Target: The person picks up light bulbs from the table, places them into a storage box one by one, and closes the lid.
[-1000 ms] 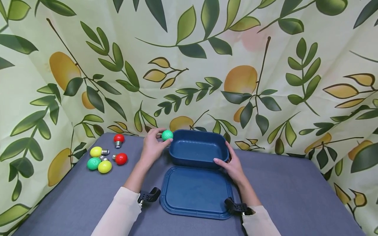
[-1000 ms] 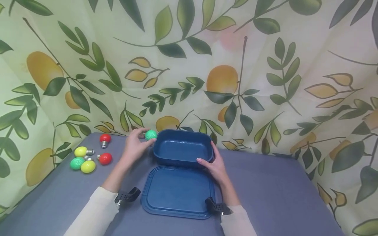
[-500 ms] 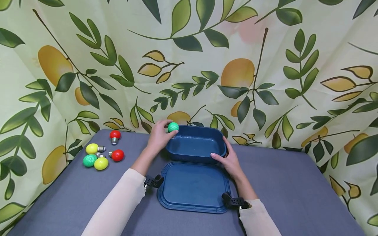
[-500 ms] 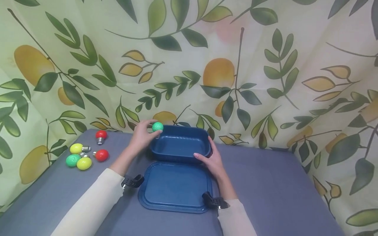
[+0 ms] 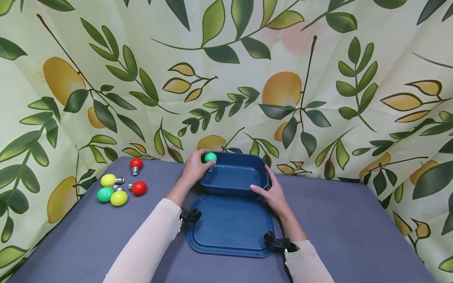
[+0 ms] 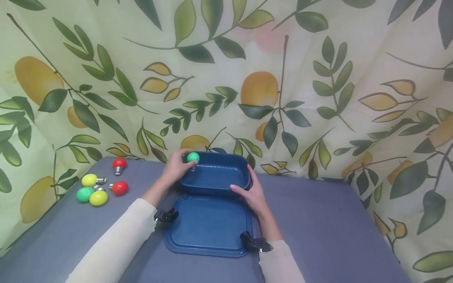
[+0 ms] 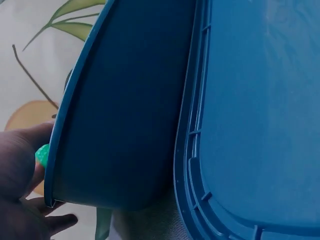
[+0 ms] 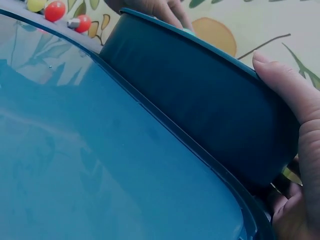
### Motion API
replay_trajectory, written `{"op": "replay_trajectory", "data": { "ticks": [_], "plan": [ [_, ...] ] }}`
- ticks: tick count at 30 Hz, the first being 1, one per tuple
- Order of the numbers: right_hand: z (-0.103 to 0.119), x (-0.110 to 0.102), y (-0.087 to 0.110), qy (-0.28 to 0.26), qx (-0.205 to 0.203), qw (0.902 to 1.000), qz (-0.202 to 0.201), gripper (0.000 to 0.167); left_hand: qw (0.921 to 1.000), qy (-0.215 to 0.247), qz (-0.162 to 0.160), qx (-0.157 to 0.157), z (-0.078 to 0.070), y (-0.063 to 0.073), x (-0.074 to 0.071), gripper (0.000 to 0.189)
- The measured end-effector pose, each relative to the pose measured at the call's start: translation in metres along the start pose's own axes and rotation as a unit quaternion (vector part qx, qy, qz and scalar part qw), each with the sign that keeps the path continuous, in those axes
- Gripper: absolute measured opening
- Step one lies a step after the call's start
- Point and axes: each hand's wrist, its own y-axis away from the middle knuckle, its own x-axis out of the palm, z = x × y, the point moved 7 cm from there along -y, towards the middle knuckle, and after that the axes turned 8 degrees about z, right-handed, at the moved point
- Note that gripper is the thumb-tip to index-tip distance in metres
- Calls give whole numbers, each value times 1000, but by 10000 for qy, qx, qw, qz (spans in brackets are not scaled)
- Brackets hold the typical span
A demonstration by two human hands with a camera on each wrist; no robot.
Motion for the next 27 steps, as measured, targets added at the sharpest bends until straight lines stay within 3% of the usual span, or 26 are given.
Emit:
{"op": "replay_trajectory", "data": {
  "ticks": [10, 18, 27],
  "plan": [
    [1, 2, 1, -45, 4, 10000, -34, 93, 9985, 72, 489, -213, 9, -4, 15, 47],
    [2, 1, 1, -69, 17, 10000, -57, 93, 9943, -577, 808, -390, 6, -3, 22, 47],
    [1, 1, 0, -1, 57, 9999, -126, 94, 9881, -1008, 1070, -452, 7, -5, 26, 46]
  ]
}}
